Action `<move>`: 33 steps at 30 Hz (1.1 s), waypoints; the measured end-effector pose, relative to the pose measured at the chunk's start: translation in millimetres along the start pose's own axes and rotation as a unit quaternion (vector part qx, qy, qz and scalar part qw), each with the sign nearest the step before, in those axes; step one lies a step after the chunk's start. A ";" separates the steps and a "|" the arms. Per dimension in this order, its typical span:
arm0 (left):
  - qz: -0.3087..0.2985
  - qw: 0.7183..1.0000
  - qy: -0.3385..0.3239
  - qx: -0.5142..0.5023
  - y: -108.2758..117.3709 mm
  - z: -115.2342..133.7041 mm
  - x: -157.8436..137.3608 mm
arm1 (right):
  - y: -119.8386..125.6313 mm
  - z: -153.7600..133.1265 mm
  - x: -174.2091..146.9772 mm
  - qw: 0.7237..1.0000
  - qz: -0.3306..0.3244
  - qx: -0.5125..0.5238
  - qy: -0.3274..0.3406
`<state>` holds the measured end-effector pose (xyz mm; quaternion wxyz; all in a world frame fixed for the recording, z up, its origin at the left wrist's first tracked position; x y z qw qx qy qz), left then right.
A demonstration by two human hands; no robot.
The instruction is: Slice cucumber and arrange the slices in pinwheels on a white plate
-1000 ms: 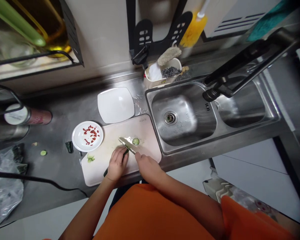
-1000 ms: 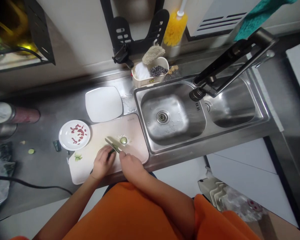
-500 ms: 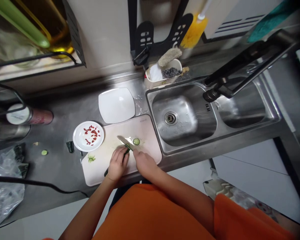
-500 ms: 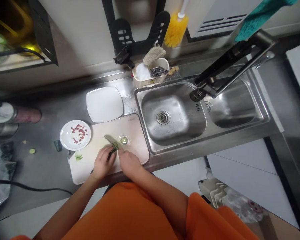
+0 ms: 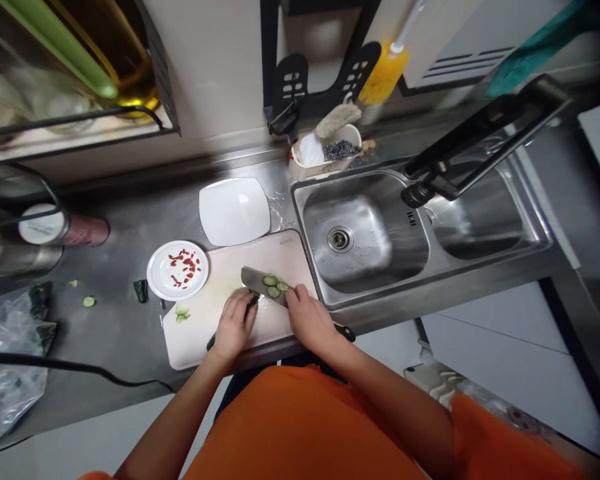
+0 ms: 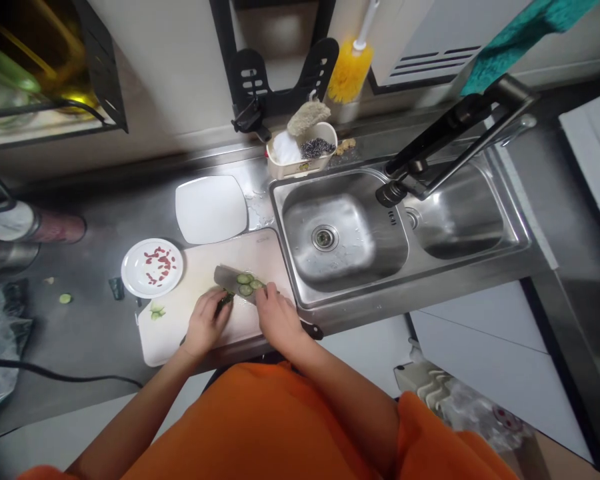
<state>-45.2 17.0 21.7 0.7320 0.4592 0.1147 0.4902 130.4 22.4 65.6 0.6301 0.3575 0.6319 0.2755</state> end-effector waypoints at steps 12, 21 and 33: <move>-0.051 0.997 0.057 0.016 -1.3 14.6 54.7 | -2.7 6.4 10.0 0.999 0.044 -0.020 0.014; -0.146 0.977 0.156 -0.012 -23.3 -6.8 86.4 | -2.3 18.7 6.2 0.998 0.025 -0.035 0.038; -0.113 0.976 0.182 0.034 -8.3 -32.1 90.3 | 0.6 30.3 -13.6 0.999 0.023 -0.036 0.033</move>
Point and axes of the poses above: each hand's wrist, its own x-axis towards the middle knuckle, its own y-axis out of the back of the hand, z = x × y, the point moved 5 cm from there along x, towards the middle knuckle, and after that the axes turned 15 degrees about -y, right-handed, at the moved point
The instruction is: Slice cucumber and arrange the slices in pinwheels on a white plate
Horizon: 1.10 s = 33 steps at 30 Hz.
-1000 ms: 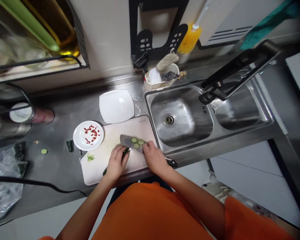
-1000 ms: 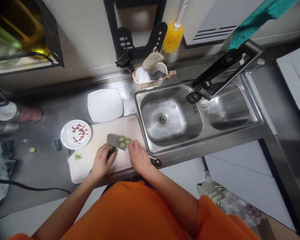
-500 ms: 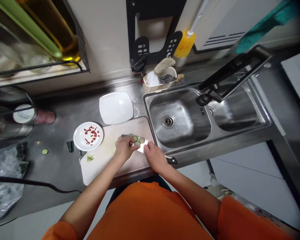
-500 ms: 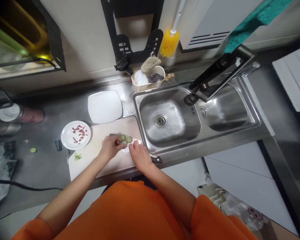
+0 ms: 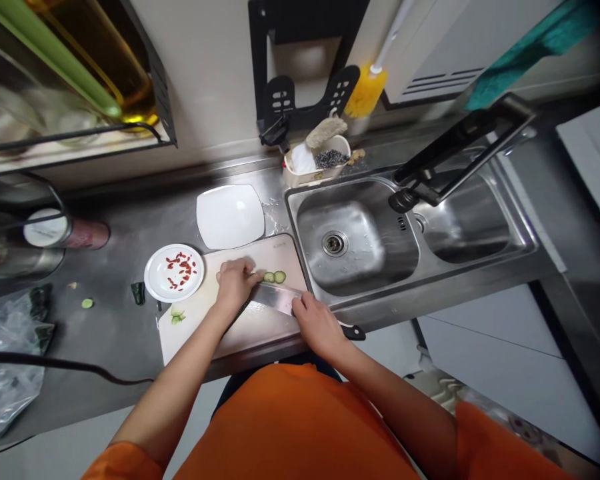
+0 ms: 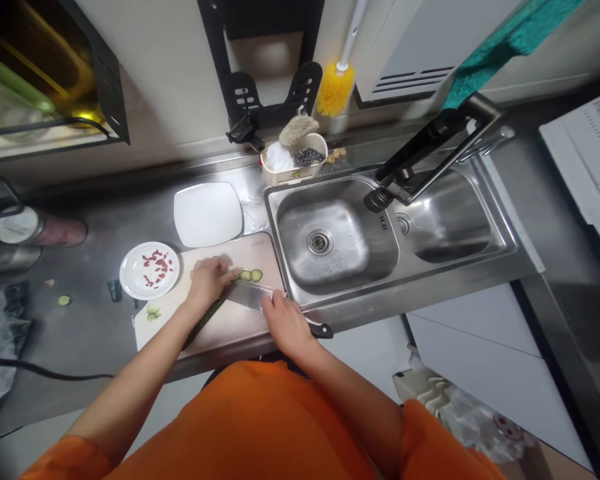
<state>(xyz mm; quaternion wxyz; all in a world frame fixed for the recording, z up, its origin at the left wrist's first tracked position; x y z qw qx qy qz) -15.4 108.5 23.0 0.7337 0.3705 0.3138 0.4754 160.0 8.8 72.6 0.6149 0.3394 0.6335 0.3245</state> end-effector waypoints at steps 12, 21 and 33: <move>-0.086 0.995 0.055 -0.006 -10.2 -1.9 1.6 | -0.3 36.6 -30.9 0.996 -0.053 0.043 -0.054; 0.116 0.986 -0.102 -0.066 14.1 -12.1 -72.8 | -3.4 9.1 -29.0 0.977 -0.132 0.164 -0.046; 0.157 0.967 -0.201 -0.016 -0.4 1.6 -93.8 | -14.0 -48.2 -29.2 0.984 -0.151 0.086 -0.030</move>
Point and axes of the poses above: each hand's wrist, its own x-axis towards the middle knuckle, its own y-axis out of the back of the hand, z = x × y, the point moved 5 cm from there along x, towards the middle knuckle, and after that the axes turned 15 degrees about -y, right-handed, at the moved point
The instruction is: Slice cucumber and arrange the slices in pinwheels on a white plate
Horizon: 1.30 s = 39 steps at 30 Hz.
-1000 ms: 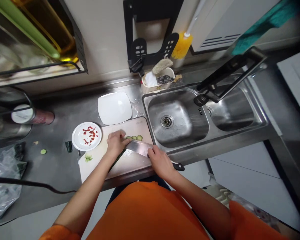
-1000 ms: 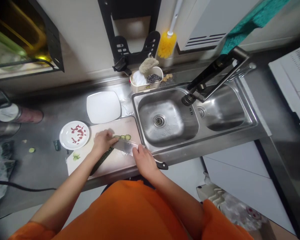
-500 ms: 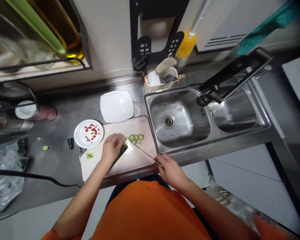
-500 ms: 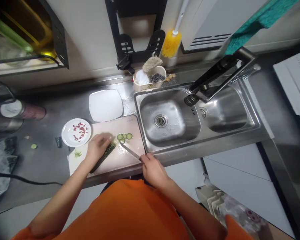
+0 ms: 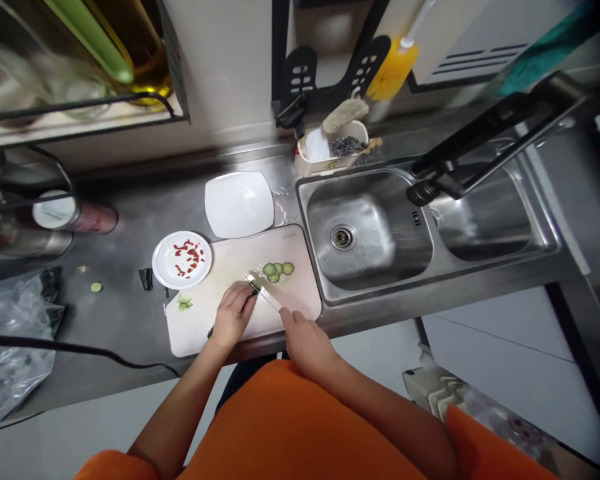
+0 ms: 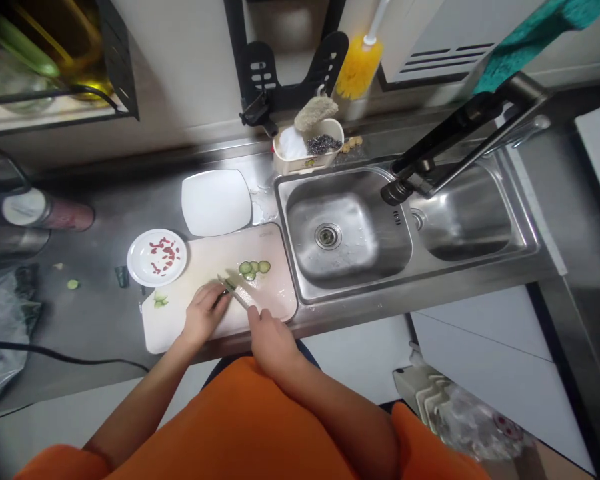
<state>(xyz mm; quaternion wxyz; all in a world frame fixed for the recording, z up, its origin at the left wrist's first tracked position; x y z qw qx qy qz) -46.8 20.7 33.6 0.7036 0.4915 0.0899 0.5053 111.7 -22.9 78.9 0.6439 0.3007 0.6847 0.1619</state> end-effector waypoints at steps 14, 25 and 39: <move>-0.001 1.000 -0.004 0.008 -1.9 -1.9 -3.4 | 14.9 0.6 -5.1 0.999 -0.037 -0.014 -0.001; -0.004 1.000 0.008 0.003 -3.8 -4.8 -6.5 | 14.8 -0.6 -2.3 0.999 -0.037 -0.015 -0.002; -0.001 1.000 0.006 -0.002 -4.5 -6.7 -6.7 | 15.6 -5.8 3.2 0.999 -0.029 -0.027 0.011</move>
Point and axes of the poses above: each hand's wrist, its own x-axis towards the middle knuckle, its own y-axis out of the back of the hand, z = x × y, the point moved 5 cm from there along x, towards the middle knuckle, and after that the axes turned 15 degrees about -y, right-handed, at the moved point
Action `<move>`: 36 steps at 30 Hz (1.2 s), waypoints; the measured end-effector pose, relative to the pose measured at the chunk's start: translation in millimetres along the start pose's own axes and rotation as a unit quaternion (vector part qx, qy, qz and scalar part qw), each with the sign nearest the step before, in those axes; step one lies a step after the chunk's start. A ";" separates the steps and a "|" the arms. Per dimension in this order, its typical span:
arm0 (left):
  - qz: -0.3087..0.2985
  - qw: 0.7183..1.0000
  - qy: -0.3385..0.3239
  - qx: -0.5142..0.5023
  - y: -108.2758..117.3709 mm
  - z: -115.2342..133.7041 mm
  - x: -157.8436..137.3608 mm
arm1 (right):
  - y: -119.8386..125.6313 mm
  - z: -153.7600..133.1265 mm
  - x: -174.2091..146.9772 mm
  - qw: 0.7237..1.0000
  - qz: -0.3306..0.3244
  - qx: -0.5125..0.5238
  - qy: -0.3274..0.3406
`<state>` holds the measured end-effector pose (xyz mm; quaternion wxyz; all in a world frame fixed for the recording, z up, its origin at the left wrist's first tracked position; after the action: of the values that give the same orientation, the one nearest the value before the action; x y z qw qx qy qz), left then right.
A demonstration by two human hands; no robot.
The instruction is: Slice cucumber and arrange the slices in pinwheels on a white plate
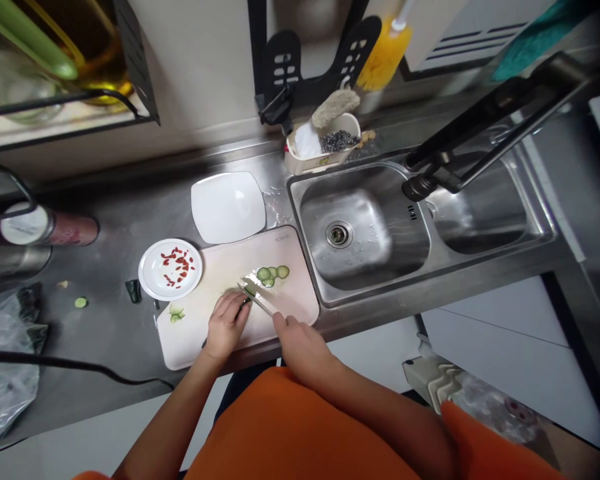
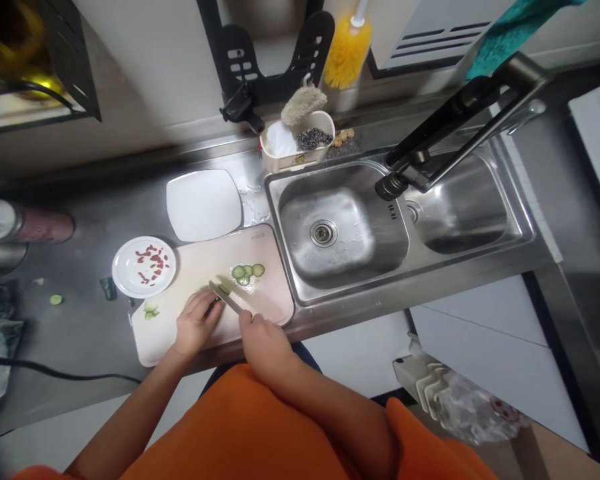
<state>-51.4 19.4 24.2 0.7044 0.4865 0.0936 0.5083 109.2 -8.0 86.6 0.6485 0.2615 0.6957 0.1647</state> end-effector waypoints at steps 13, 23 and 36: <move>-0.008 1.000 0.008 -0.009 0.0 0.3 1.3 | -3.1 -7.5 14.6 0.999 0.045 0.007 0.007; -0.015 1.000 0.009 -0.014 0.5 1.3 3.7 | -7.3 -17.5 35.7 0.998 0.050 0.040 0.013; -0.010 1.000 0.005 -0.005 0.8 1.8 3.0 | -9.1 -6.6 34.3 0.996 0.077 0.048 -0.004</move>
<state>-49.4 20.7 26.9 0.7117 0.4789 0.0996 0.5041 100.6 5.2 54.1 0.6234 0.3454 0.6781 0.1797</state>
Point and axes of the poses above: each hand's wrist, its own x-axis towards the middle knuckle, its own y-axis out of the back of the hand, z = x × y, the point moved 5 cm from there along x, towards the middle knuckle, and after that the axes turned 15 degrees about -y, right-handed, at the moved point
